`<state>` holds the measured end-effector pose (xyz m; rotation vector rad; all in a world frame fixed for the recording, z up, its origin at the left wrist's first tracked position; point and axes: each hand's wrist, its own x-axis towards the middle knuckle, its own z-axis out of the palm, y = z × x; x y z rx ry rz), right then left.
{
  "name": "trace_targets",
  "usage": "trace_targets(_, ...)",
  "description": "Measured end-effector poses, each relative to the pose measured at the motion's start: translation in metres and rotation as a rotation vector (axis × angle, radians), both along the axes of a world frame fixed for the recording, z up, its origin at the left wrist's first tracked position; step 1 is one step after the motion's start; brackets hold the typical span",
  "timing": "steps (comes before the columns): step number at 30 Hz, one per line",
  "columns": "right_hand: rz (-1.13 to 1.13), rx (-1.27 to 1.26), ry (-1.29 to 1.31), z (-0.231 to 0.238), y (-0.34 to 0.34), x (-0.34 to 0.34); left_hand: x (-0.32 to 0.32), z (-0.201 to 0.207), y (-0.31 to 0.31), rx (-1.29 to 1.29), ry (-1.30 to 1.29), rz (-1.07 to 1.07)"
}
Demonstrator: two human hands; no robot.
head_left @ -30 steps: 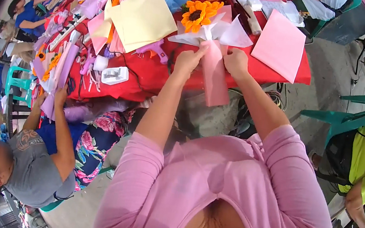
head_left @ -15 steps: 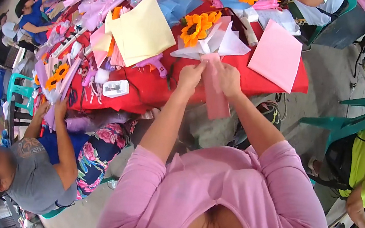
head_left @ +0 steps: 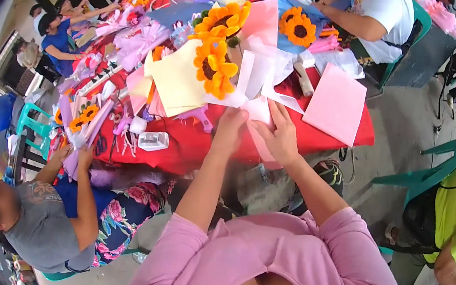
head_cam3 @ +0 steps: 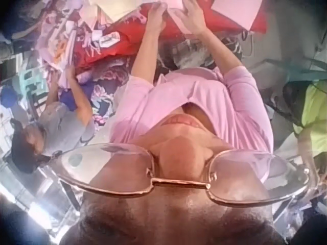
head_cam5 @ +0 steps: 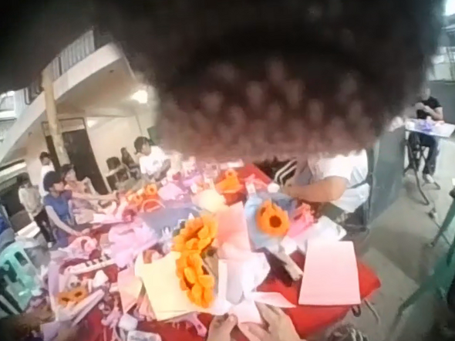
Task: The person wraps a paper sunflower bouquet using layers of pink and white paper, securing the arrangement with adhesive tape.
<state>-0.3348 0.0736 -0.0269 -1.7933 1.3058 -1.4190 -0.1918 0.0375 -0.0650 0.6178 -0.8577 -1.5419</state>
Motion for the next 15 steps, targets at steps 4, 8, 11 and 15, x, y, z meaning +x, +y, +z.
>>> trace_targets(4, 0.073, -0.098, -0.129, 0.01, -0.002, 0.003, 0.012, 0.029, 0.0, -0.115, -0.072, -0.058)
trace_targets(8, 0.164, 0.005, -0.282, 0.021, -0.001, 0.007, 0.008, 0.047, 0.006, -0.128, -0.181, 0.025)
trace_targets(11, 0.168, 0.038, -0.281, 0.025, 0.001, 0.006, -0.001, 0.052, 0.013, -0.147, -0.164, 0.032)
trace_targets(15, 0.174, 0.034, -0.364, 0.023, 0.0, 0.007, -0.001, 0.053, 0.017, -0.128, -0.093, -0.008)
